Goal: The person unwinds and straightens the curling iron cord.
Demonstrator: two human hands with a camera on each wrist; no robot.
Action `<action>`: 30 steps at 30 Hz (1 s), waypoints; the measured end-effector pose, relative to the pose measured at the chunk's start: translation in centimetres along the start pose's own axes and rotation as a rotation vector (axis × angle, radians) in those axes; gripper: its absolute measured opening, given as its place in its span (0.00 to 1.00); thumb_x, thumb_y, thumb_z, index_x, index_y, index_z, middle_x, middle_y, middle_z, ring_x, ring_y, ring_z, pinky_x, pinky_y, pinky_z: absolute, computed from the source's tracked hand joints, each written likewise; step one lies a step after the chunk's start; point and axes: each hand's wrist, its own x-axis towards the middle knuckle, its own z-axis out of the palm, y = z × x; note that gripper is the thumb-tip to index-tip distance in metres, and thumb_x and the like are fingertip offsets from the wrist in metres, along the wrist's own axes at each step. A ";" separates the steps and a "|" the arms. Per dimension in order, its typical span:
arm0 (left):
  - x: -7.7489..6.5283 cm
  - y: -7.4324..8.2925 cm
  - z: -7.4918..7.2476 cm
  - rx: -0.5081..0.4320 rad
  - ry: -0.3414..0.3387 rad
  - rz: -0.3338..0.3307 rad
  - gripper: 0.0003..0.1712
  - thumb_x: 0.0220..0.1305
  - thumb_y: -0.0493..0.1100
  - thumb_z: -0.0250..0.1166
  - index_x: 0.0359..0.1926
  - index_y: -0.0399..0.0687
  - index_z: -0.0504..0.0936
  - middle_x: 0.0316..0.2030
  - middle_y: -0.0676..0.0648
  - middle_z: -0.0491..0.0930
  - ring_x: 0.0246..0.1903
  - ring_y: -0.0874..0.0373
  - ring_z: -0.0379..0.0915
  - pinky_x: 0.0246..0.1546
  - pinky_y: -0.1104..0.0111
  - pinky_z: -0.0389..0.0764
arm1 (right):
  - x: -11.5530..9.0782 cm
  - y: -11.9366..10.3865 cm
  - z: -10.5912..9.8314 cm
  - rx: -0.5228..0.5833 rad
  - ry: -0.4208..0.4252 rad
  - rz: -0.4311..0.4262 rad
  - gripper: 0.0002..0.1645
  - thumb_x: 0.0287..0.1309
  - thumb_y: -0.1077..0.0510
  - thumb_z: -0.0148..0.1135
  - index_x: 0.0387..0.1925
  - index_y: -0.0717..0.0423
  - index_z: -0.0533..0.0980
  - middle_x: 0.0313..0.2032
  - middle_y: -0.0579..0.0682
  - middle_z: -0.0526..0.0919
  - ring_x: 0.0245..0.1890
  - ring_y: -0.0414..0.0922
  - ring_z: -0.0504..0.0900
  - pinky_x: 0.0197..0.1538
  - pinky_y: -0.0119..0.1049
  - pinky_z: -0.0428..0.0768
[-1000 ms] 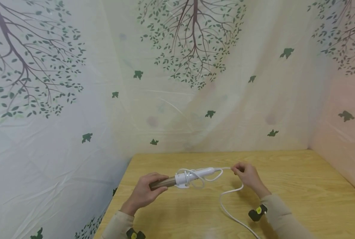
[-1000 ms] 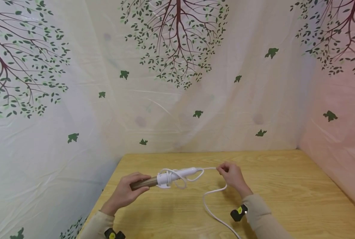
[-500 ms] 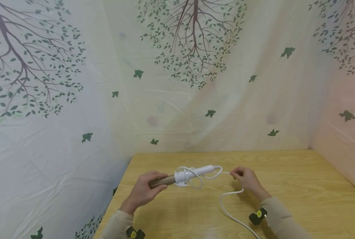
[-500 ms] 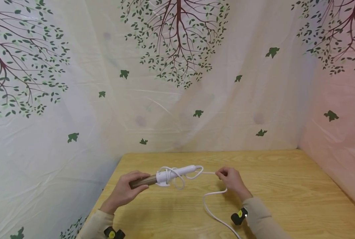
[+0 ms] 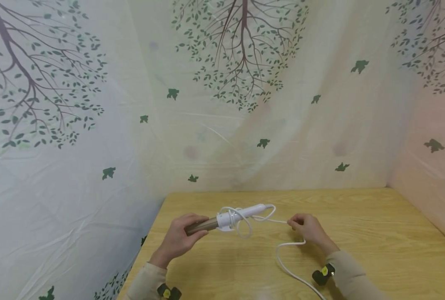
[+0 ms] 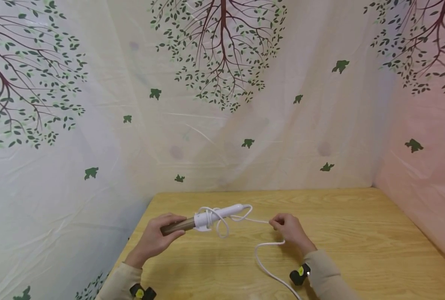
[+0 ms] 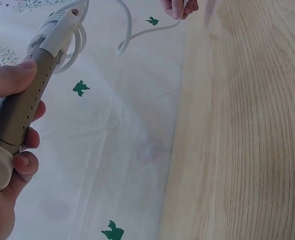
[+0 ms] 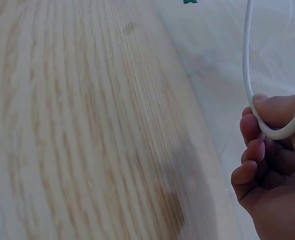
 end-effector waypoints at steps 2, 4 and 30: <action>0.1 0.4 -0.1 0.005 0.001 -0.011 0.19 0.51 0.30 0.73 0.47 0.39 0.84 0.39 0.46 0.85 0.36 0.60 0.80 0.36 0.67 0.81 | -0.1 0.0 0.0 0.001 -0.002 -0.002 0.10 0.63 0.55 0.63 0.31 0.59 0.82 0.24 0.45 0.81 0.25 0.37 0.73 0.30 0.30 0.71; 0.0 0.0 0.1 0.010 -0.001 -0.022 0.20 0.51 0.30 0.73 0.47 0.39 0.84 0.39 0.46 0.85 0.36 0.60 0.80 0.36 0.67 0.81 | -0.1 0.2 0.0 -0.007 -0.007 -0.006 0.10 0.62 0.55 0.64 0.31 0.58 0.82 0.25 0.46 0.82 0.27 0.37 0.74 0.31 0.30 0.72; 0.8 -2.0 0.0 0.095 0.027 0.010 0.20 0.54 0.39 0.74 0.50 0.51 0.84 0.40 0.53 0.84 0.36 0.63 0.79 0.35 0.69 0.80 | -2.3 -9.0 -2.5 0.030 0.179 -0.281 0.06 0.63 0.57 0.64 0.37 0.55 0.83 0.32 0.45 0.86 0.30 0.32 0.77 0.33 0.30 0.76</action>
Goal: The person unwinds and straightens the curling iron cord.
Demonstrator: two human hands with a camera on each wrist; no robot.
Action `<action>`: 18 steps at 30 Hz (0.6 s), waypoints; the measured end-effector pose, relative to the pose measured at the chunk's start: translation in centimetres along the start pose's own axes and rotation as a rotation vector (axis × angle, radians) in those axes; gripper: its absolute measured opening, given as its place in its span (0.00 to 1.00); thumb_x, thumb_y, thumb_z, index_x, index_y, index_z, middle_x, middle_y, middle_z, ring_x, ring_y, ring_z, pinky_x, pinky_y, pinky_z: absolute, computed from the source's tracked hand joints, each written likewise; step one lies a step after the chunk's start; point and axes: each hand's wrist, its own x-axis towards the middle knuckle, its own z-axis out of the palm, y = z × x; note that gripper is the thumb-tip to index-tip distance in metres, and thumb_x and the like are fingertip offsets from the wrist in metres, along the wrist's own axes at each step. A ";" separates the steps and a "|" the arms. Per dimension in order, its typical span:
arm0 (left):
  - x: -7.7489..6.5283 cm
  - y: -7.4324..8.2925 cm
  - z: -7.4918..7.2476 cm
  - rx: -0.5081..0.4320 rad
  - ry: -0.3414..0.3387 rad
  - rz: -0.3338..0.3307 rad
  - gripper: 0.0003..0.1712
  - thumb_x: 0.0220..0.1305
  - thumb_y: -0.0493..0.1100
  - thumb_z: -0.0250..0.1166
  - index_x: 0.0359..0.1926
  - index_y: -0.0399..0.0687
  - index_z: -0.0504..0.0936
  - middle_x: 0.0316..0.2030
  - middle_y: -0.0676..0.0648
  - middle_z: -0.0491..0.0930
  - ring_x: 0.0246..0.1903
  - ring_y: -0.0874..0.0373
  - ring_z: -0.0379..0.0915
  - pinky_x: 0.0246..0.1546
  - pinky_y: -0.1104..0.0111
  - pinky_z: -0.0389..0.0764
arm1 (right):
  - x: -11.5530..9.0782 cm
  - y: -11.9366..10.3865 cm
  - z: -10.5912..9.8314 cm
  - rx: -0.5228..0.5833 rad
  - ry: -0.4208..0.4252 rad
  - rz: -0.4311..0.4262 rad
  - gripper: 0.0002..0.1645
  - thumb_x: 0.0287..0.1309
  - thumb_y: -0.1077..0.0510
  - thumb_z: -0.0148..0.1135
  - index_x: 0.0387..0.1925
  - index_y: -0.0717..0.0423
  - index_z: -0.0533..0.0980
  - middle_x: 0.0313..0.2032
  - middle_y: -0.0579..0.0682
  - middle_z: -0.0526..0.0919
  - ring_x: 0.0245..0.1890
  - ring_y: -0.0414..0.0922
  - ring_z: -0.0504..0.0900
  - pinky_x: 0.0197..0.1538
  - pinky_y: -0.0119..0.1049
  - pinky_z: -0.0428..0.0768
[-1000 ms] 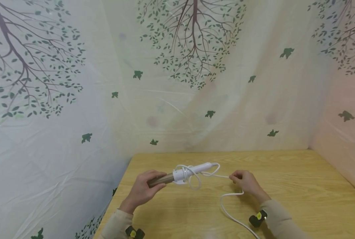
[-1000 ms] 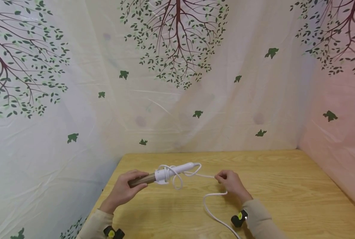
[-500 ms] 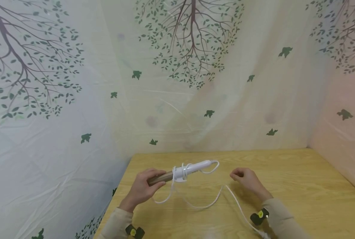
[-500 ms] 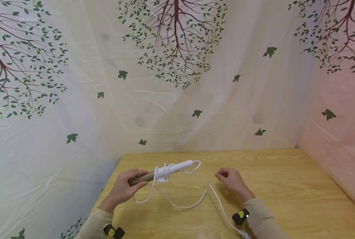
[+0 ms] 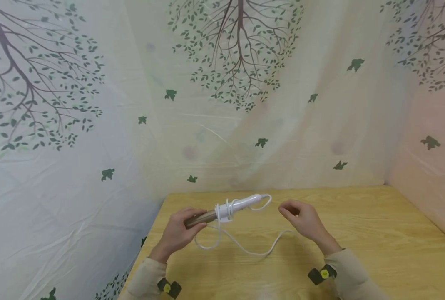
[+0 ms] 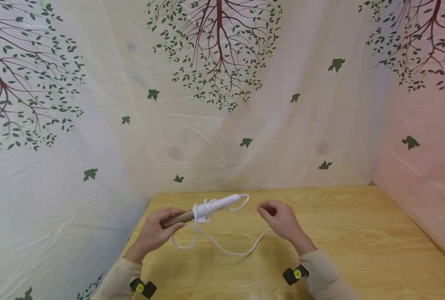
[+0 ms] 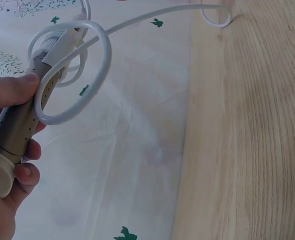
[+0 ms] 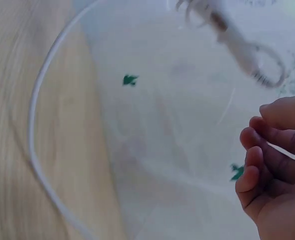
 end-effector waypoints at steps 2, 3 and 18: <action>0.1 -0.1 0.1 0.007 0.008 0.005 0.20 0.54 0.39 0.74 0.50 0.50 0.84 0.39 0.52 0.84 0.35 0.63 0.79 0.34 0.69 0.80 | 0.0 -1.3 -0.2 0.008 0.003 -0.014 0.05 0.62 0.58 0.65 0.36 0.54 0.83 0.31 0.43 0.85 0.28 0.32 0.76 0.32 0.30 0.76; 0.1 -0.2 0.1 0.011 0.012 0.009 0.20 0.54 0.39 0.74 0.50 0.50 0.84 0.39 0.52 0.84 0.35 0.63 0.79 0.34 0.69 0.80 | -0.1 -1.9 -0.3 0.016 0.000 -0.022 0.04 0.62 0.58 0.65 0.36 0.53 0.83 0.31 0.42 0.85 0.27 0.32 0.75 0.31 0.30 0.75; 0.6 0.4 0.2 0.009 0.021 -0.026 0.19 0.54 0.39 0.74 0.49 0.50 0.84 0.39 0.51 0.84 0.35 0.62 0.78 0.35 0.68 0.80 | -1.2 -5.6 5.4 0.174 -0.157 -0.107 0.04 0.59 0.56 0.67 0.37 0.50 0.83 0.28 0.38 0.81 0.26 0.31 0.73 0.30 0.29 0.75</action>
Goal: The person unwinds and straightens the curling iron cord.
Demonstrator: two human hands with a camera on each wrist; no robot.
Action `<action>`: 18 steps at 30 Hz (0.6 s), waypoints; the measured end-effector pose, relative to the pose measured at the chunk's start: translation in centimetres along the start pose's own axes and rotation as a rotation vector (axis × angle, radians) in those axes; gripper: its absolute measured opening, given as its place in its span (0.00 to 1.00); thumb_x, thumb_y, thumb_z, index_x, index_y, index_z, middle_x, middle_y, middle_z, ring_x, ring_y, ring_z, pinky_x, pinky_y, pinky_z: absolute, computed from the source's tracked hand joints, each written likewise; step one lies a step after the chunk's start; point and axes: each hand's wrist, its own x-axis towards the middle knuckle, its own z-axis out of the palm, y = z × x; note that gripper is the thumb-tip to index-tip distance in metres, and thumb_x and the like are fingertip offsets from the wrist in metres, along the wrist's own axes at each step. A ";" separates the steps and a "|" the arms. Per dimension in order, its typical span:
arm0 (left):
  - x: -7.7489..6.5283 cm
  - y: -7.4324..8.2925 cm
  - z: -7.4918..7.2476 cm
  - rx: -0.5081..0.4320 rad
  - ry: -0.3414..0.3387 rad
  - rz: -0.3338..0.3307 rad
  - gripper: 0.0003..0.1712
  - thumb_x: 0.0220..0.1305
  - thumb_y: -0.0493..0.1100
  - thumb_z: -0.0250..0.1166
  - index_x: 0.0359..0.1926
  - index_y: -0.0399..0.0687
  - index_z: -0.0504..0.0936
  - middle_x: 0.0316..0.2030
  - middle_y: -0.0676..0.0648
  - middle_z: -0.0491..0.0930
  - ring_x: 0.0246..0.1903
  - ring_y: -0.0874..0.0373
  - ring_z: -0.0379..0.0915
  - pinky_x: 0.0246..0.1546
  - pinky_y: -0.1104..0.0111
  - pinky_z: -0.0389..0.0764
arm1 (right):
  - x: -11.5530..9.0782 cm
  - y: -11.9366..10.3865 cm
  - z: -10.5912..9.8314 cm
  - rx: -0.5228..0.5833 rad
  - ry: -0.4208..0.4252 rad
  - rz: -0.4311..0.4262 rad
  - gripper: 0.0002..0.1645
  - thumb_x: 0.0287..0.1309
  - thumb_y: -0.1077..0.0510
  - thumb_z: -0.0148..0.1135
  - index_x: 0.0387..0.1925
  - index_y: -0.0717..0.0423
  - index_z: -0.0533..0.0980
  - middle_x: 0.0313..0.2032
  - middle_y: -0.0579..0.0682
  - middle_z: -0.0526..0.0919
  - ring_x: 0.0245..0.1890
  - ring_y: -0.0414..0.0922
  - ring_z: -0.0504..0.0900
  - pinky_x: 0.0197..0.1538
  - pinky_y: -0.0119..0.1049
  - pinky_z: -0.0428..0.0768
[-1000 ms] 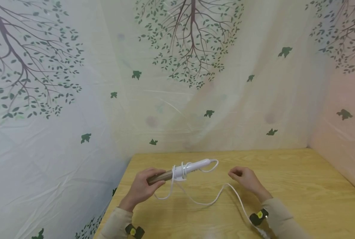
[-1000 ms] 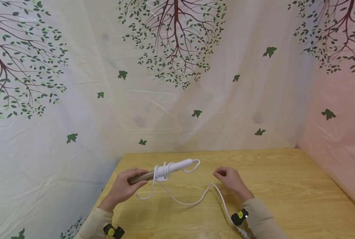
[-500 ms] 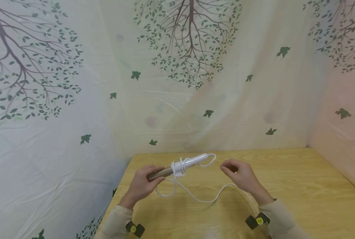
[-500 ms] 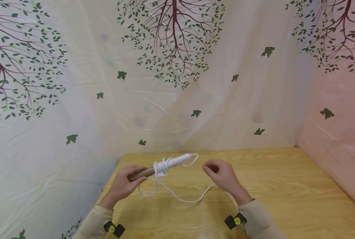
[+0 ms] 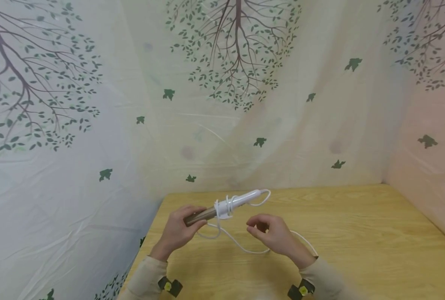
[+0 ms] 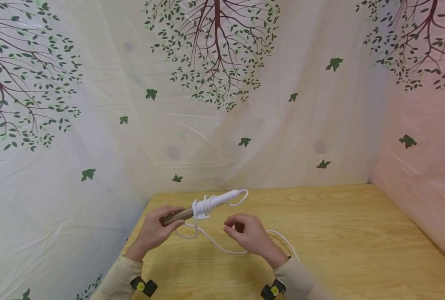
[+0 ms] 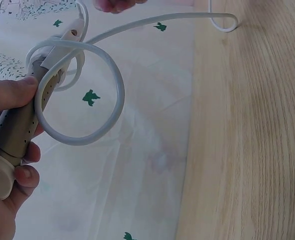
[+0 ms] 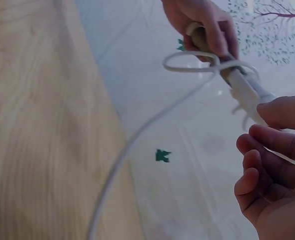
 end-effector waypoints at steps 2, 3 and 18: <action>0.0 0.1 0.0 0.000 0.006 0.004 0.19 0.53 0.40 0.75 0.49 0.50 0.84 0.39 0.52 0.84 0.35 0.62 0.79 0.35 0.68 0.80 | 0.1 0.0 0.9 0.021 -0.016 -0.005 0.05 0.60 0.55 0.67 0.37 0.51 0.83 0.28 0.39 0.80 0.26 0.32 0.73 0.29 0.29 0.75; 0.1 0.1 0.0 -0.001 0.009 0.004 0.20 0.53 0.40 0.75 0.49 0.51 0.84 0.39 0.52 0.84 0.35 0.62 0.79 0.35 0.68 0.80 | 0.2 0.0 1.3 0.033 -0.022 -0.006 0.06 0.60 0.54 0.67 0.37 0.51 0.83 0.28 0.40 0.81 0.26 0.32 0.73 0.29 0.29 0.75; 0.1 0.2 0.3 -0.015 0.009 -0.009 0.19 0.54 0.39 0.74 0.49 0.50 0.84 0.40 0.51 0.84 0.36 0.61 0.79 0.36 0.67 0.80 | 0.6 0.7 5.0 0.192 -0.026 0.044 0.11 0.58 0.54 0.68 0.39 0.56 0.83 0.36 0.50 0.87 0.30 0.33 0.79 0.35 0.31 0.80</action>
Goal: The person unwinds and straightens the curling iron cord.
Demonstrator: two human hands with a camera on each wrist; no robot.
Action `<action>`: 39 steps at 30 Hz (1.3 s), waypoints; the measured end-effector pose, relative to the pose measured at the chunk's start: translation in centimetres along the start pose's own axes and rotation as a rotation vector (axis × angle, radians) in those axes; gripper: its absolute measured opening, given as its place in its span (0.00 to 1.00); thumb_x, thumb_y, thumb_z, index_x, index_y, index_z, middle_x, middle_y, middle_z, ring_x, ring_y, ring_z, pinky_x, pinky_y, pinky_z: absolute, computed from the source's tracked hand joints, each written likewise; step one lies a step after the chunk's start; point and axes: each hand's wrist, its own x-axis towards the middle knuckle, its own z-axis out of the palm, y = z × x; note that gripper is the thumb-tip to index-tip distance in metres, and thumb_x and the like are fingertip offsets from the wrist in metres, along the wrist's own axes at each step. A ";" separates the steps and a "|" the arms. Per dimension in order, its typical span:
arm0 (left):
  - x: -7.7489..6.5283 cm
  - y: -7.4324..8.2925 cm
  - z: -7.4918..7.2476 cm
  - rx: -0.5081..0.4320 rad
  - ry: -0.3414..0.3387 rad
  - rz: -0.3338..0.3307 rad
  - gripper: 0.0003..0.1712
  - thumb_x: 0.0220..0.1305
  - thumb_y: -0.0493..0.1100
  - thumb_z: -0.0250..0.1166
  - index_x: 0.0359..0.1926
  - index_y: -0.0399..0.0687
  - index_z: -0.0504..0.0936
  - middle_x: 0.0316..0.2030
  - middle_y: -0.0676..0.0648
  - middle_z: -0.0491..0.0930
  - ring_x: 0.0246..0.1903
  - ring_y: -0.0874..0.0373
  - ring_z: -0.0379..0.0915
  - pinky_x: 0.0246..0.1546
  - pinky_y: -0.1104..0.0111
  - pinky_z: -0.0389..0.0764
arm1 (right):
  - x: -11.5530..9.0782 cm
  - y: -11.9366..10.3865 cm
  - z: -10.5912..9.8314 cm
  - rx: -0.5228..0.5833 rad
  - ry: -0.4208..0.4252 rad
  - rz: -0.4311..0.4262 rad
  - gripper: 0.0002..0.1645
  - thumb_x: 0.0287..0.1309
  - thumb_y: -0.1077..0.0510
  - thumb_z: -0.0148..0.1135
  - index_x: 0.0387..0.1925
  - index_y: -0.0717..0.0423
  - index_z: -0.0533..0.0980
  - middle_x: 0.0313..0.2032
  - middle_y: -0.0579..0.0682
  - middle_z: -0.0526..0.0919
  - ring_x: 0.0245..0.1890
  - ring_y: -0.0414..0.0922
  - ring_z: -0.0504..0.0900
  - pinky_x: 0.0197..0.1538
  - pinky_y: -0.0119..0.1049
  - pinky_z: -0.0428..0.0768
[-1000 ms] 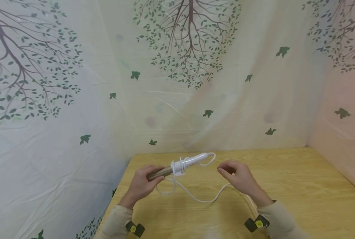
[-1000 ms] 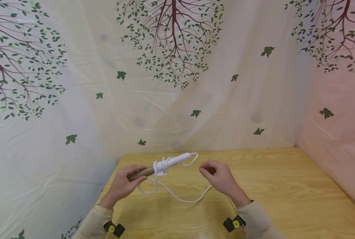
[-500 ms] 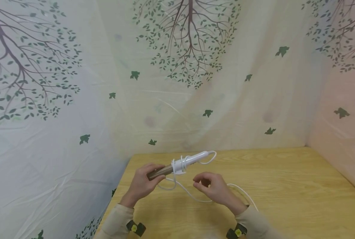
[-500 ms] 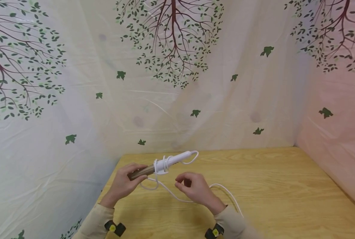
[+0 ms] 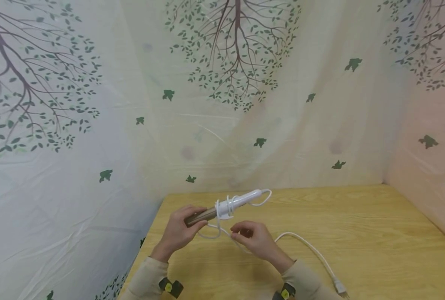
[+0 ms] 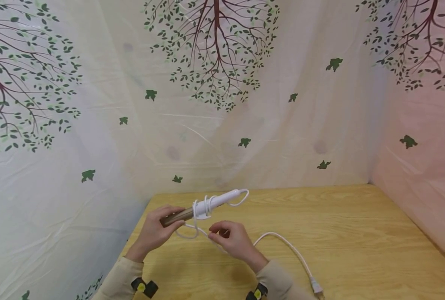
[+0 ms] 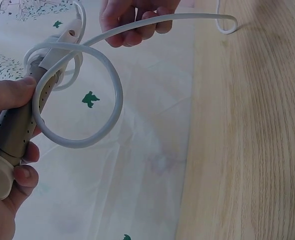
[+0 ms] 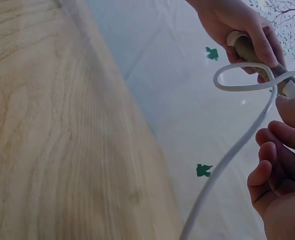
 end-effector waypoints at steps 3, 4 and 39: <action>0.0 0.1 0.0 0.002 0.000 -0.008 0.19 0.54 0.40 0.74 0.49 0.51 0.84 0.40 0.52 0.84 0.36 0.61 0.79 0.36 0.67 0.80 | -0.1 0.1 0.5 0.049 0.002 0.017 0.12 0.58 0.54 0.68 0.39 0.58 0.83 0.37 0.52 0.87 0.31 0.34 0.79 0.35 0.31 0.81; 0.0 0.1 0.0 0.004 0.000 -0.014 0.20 0.54 0.40 0.75 0.49 0.51 0.84 0.40 0.52 0.84 0.36 0.61 0.79 0.36 0.67 0.80 | -0.1 0.1 0.6 0.055 0.004 0.024 0.11 0.58 0.55 0.68 0.40 0.58 0.83 0.37 0.52 0.87 0.31 0.35 0.79 0.35 0.31 0.81; -0.2 -0.8 -0.3 0.005 0.026 -0.009 0.19 0.53 0.38 0.75 0.48 0.49 0.84 0.39 0.51 0.84 0.34 0.61 0.79 0.33 0.69 0.80 | -2.8 1.7 0.0 0.001 -0.270 -0.055 0.02 0.58 0.61 0.66 0.30 0.50 0.81 0.27 0.46 0.84 0.26 0.28 0.75 0.29 0.28 0.78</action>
